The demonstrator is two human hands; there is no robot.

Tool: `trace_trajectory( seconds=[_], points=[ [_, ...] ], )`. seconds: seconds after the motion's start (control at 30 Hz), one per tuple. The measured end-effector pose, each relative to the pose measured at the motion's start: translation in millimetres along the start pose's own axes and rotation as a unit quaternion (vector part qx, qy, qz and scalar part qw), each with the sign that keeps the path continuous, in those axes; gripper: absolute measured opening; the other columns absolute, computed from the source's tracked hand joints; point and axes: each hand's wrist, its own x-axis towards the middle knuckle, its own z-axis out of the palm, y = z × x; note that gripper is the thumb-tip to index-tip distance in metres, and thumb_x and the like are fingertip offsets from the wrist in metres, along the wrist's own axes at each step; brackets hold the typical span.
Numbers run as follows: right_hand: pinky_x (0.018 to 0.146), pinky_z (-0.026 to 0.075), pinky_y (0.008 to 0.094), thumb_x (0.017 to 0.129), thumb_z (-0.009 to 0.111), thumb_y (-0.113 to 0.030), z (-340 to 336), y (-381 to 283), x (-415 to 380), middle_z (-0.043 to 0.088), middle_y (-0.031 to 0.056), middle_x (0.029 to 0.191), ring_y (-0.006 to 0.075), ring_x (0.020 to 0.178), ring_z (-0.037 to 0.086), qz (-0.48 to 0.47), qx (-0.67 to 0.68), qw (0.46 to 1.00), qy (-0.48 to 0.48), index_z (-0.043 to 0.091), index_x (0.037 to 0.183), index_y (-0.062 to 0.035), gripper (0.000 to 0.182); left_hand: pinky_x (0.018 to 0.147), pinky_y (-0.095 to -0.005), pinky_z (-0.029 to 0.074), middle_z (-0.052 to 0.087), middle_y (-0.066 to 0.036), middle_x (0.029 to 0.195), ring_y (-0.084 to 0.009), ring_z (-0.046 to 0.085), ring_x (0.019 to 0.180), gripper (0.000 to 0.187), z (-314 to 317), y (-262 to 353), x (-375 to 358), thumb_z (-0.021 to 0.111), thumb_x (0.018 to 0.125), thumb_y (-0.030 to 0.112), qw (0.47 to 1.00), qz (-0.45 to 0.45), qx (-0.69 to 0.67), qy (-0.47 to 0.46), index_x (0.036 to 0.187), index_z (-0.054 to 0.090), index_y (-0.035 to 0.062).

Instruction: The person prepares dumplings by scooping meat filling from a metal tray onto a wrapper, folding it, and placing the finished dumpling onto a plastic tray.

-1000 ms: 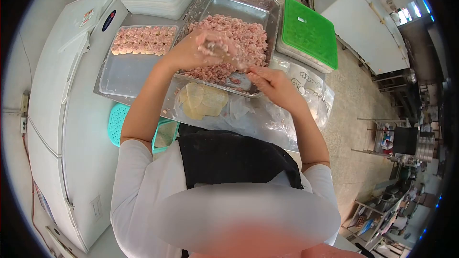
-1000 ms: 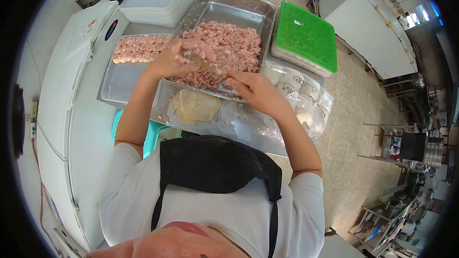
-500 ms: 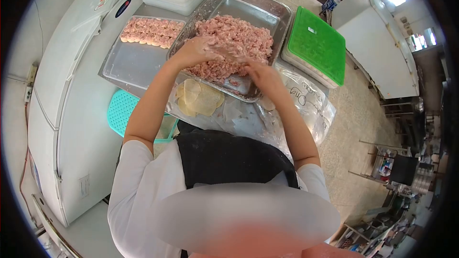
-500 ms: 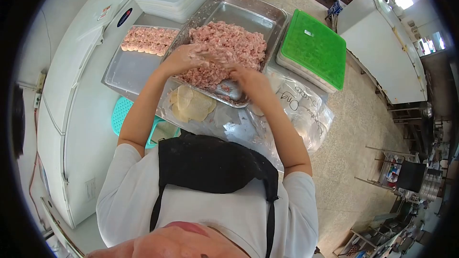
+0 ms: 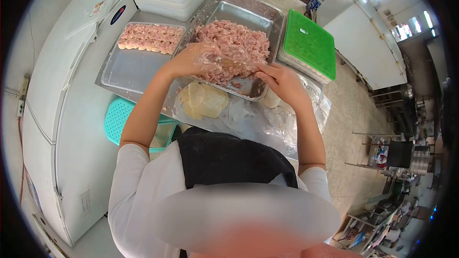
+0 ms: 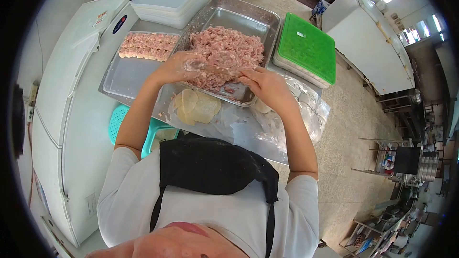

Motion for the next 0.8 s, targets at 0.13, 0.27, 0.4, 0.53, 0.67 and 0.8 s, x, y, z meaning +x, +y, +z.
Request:
trace_trajectory(
  seconds=[0.13,0.27,0.4,0.53,0.67,0.8],
  points=[
    [0.071,0.05,0.0362,0.09,0.06,-0.023,20.0,-39.9,-2.4,0.066,0.0163,0.091,0.0339,0.082,0.063,0.04,-0.123,0.986,0.107,0.065,0.11,-0.0033,0.028,0.095,-0.0394,0.044,0.062,-0.013,0.115,-0.0322,0.058,0.108,0.054,-20.8,-23.7,-0.7,0.079,0.069,0.032,0.999,0.017,-0.006,-0.032,0.114,0.062,0.0082],
    [0.072,0.051,0.0362,0.091,0.059,-0.021,2.2,-79.7,6.9,0.066,0.0171,0.094,0.0334,0.085,0.064,0.081,-0.128,0.984,0.095,0.065,0.11,-0.0037,0.027,0.099,-0.041,0.041,0.062,-0.013,0.117,-0.0333,0.055,0.112,0.055,-45.3,-21.8,-30.0,0.079,0.069,0.033,0.998,-0.011,-0.021,0.062,0.117,0.062,0.0102],
    [0.082,0.05,0.0373,0.093,0.055,-0.021,44.3,-106.5,29.5,0.064,0.0183,0.108,0.0339,0.096,0.062,0.006,-0.107,0.99,0.096,0.062,0.115,-0.0041,0.029,0.102,-0.0421,0.038,0.061,-0.014,0.119,-0.034,0.052,0.115,0.053,-89.2,-28.3,-45.5,0.078,0.07,0.037,0.998,0.004,-0.052,-0.023,0.113,0.063,0.0096],
    [0.083,0.049,0.0352,0.094,0.055,-0.019,84.7,-126.4,53.5,0.065,0.0174,0.107,0.0313,0.097,0.063,0.052,-0.081,0.99,0.098,0.06,0.118,-0.0016,0.03,0.095,-0.0399,0.043,0.062,-0.014,0.115,-0.0327,0.056,0.11,0.057,-114.8,-54.6,-65.8,0.079,0.068,0.04,0.999,-0.022,0.006,-0.027,0.113,0.063,0.0084],
    [0.076,0.049,0.0296,0.093,0.06,-0.018,110.0,-111.8,34.8,0.067,0.0111,0.098,0.019,0.085,0.063,0.148,0.101,0.962,0.207,0.063,0.112,0.0003,0.027,0.089,-0.0386,0.046,0.062,-0.016,0.112,-0.0327,0.057,0.106,0.061,-146.5,-108.2,-94.3,0.08,0.066,0.037,0.995,-0.052,-0.021,-0.079,0.115,0.061,0.0061],
    [0.062,0.045,0.0235,0.094,0.06,-0.019,143.3,-94.8,-10.0,0.062,0.001,0.082,0.009,0.069,0.055,0.242,0.184,0.921,0.243,0.063,0.113,0.0007,0.028,0.086,-0.0411,0.047,0.061,-0.019,0.109,-0.0345,0.058,0.102,0.058,-112.0,-189.4,-117.4,0.076,0.069,0.031,0.995,-0.069,0.073,0.019,0.116,0.057,0.0035]
  ],
)
